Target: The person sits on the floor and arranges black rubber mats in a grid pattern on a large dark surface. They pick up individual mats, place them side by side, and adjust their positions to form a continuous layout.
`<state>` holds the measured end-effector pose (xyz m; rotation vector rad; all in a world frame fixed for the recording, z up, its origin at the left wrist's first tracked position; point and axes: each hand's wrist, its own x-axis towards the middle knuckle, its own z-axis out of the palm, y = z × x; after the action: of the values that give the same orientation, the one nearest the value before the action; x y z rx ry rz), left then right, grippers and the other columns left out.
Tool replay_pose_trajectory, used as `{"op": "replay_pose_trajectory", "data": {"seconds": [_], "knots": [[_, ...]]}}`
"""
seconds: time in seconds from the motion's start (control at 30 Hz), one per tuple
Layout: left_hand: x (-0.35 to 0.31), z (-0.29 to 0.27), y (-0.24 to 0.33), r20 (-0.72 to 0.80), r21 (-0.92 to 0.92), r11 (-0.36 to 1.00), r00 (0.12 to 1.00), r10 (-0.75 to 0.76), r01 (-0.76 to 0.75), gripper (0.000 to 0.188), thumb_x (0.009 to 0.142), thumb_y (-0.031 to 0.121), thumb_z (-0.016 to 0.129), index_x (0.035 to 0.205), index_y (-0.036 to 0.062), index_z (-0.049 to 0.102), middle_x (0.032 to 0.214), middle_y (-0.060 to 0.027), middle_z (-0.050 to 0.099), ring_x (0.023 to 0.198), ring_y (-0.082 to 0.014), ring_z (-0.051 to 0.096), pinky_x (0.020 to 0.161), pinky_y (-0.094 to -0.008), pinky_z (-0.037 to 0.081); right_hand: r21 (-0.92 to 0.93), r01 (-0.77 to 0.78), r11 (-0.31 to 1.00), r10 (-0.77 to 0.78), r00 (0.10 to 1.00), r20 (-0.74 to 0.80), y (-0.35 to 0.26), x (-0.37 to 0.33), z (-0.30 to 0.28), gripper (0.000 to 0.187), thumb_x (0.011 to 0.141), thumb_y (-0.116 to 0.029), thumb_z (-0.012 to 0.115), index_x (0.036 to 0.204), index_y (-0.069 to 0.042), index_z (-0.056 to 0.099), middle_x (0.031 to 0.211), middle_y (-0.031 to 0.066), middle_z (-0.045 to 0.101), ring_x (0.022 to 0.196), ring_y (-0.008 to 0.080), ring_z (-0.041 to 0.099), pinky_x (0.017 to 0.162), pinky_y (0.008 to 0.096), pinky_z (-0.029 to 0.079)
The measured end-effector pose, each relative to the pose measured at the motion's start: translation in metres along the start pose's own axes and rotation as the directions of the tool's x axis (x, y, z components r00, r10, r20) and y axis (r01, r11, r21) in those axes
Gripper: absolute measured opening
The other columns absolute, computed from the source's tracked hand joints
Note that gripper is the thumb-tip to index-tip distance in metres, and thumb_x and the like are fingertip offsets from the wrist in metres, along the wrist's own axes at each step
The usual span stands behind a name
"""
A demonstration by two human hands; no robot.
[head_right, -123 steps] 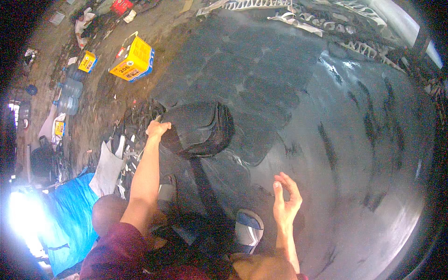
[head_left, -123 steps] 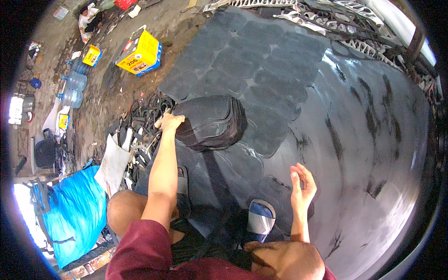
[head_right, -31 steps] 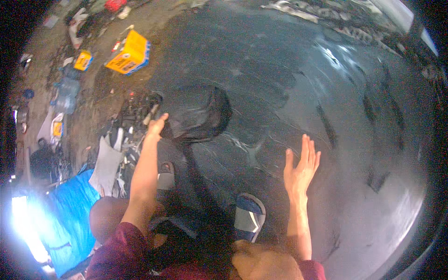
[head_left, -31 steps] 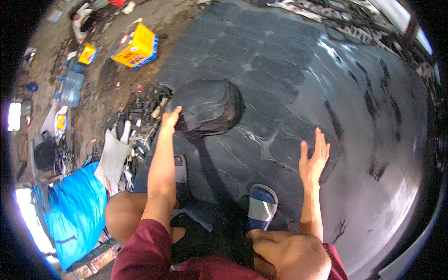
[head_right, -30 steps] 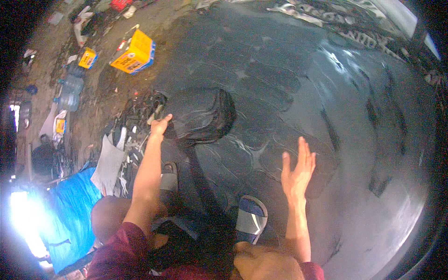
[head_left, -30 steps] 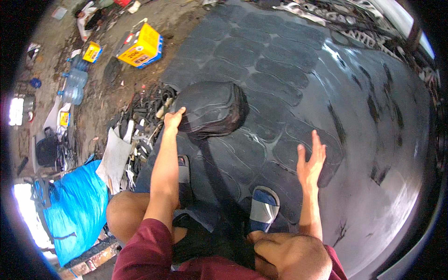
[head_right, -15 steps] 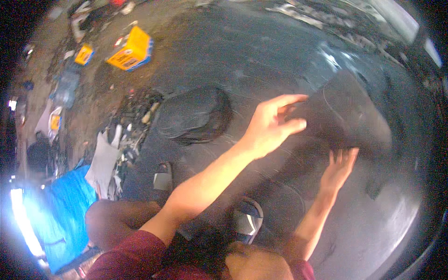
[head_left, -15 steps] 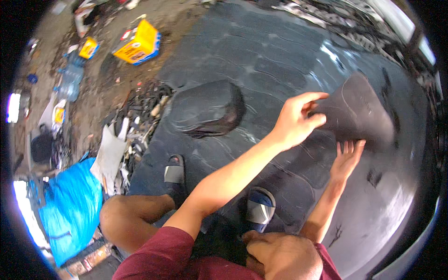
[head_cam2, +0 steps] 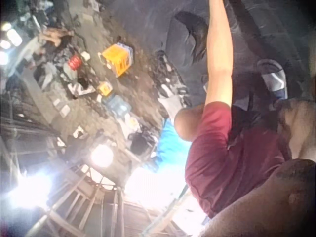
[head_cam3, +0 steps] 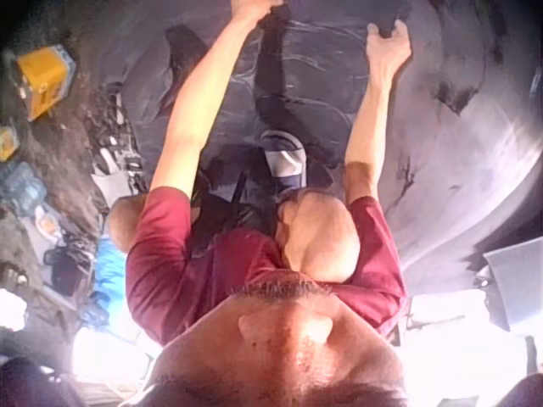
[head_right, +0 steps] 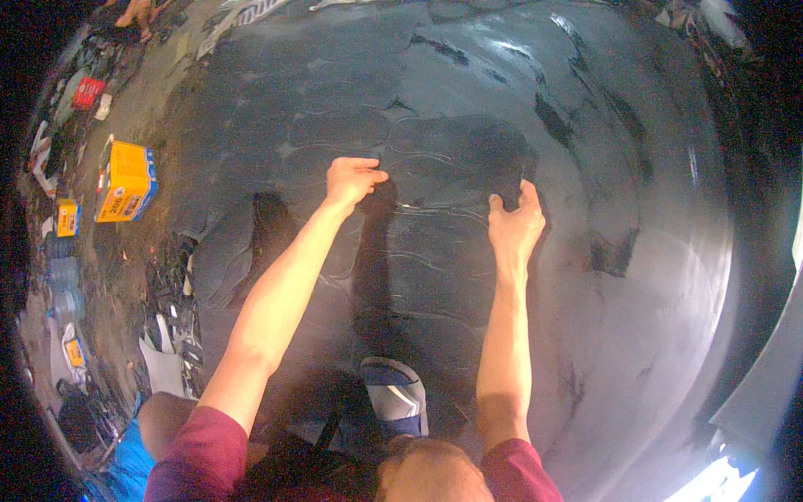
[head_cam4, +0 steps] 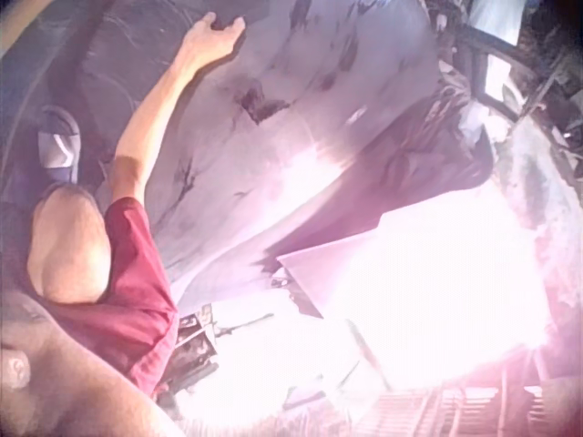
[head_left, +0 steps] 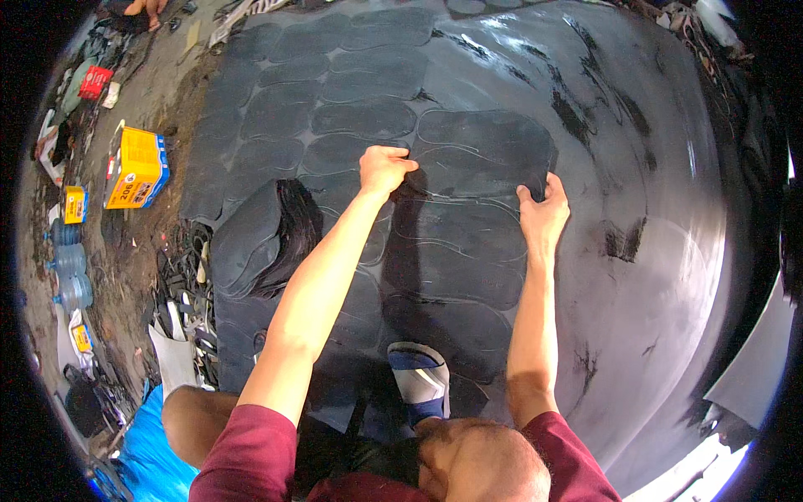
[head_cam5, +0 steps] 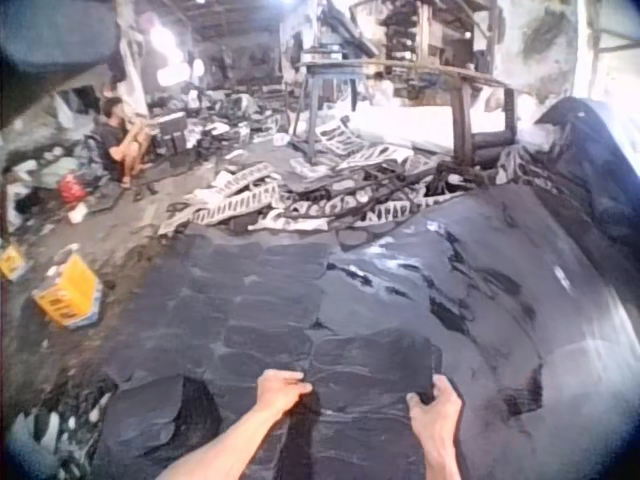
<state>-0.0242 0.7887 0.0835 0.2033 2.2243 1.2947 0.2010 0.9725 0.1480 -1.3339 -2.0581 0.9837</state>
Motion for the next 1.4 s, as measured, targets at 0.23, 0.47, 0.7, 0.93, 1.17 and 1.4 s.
{"op": "replay_pose_trajectory", "data": {"seconds": [0.23,0.47,0.7,0.93,1.17,1.4], "knots": [[0.004,-0.003,0.001,0.189,-0.212,0.95,0.963,-0.191,0.23,0.029,0.08,0.003,0.084,0.109,0.0017,0.078,0.094,-0.0083,0.077,0.078,-0.0137,0.069,0.067,-0.0277,0.057,-0.129,-0.029,0.991,0.037,0.998,0.06,0.02,0.019,-0.007,0.051,0.081,-0.014,0.082,0.127,0.003,0.067,0.118,0.0243,0.074,0.108,0.0355,0.073,0.095,0.0423,0.053],[0.005,-0.014,-0.002,0.147,-0.482,0.802,0.935,-0.322,0.352,0.023,0.082,-0.002,0.079,0.105,0.0004,0.079,0.087,-0.0072,0.075,0.07,-0.0142,0.065,0.064,-0.0277,0.054,0.239,-0.23,0.944,0.186,0.964,0.192,-0.018,0.013,-0.009,0.05,0.081,-0.013,0.08,0.126,0.001,0.066,0.104,0.0162,0.079,0.097,0.0252,0.075,0.09,0.0364,0.053],[-0.01,0.004,-0.023,-0.037,-0.158,0.986,0.998,-0.056,0.049,0.029,0.081,0.005,0.083,0.109,0.0013,0.079,0.095,-0.008,0.078,0.077,-0.0135,0.069,0.064,-0.028,0.054,-0.157,-0.093,0.983,0.096,0.995,0.013,-0.013,-0.003,0.003,0.053,0.082,-0.019,0.081,0.132,-0.011,0.065,0.112,0.0194,0.076,0.104,0.0352,0.074,0.093,0.0432,0.054],[-0.021,0.013,-0.018,-0.114,0.398,0.884,0.943,0.311,-0.244,0.033,0.087,0.024,0.081,0.112,0.0024,0.079,0.099,-0.015,0.072,0.092,-0.0318,0.071,0.081,-0.0408,0.056,-0.281,-0.082,0.956,0.08,0.997,-0.019,-0.015,-0.005,0.007,0.053,0.084,-0.022,0.081,0.132,-0.009,0.062,0.122,0.0235,0.073,0.113,0.0407,0.07,0.095,0.0477,0.053],[-0.053,0.024,-0.015,0.01,0.683,0.654,0.899,0.438,-0.326,0.043,0.099,0.03,0.063,0.132,0.0032,0.067,0.115,-0.018,0.058,0.112,-0.0372,0.054,0.091,-0.0493,0.052,-0.276,0.3,0.913,-0.349,0.926,-0.146,0.0,-0.029,0.014,0.035,0.087,-0.019,0.079,0.117,-0.008,0.064,0.097,0.0143,0.073,0.094,0.0375,0.067,0.082,0.0491,0.053],[-0.041,0.028,0.013,-0.002,0.737,0.634,0.937,0.349,-0.234,0.064,0.089,0.031,0.07,0.148,0.0097,0.054,0.14,-0.015,0.052,0.128,-0.0357,0.048,0.103,-0.053,0.043,-0.647,0.058,0.76,-0.243,0.949,-0.2,-0.009,-0.015,0.025,0.048,0.075,-0.032,0.083,0.117,-0.015,0.068,0.112,0.0056,0.068,0.11,0.0297,0.059,0.094,0.0493,0.041]]}}
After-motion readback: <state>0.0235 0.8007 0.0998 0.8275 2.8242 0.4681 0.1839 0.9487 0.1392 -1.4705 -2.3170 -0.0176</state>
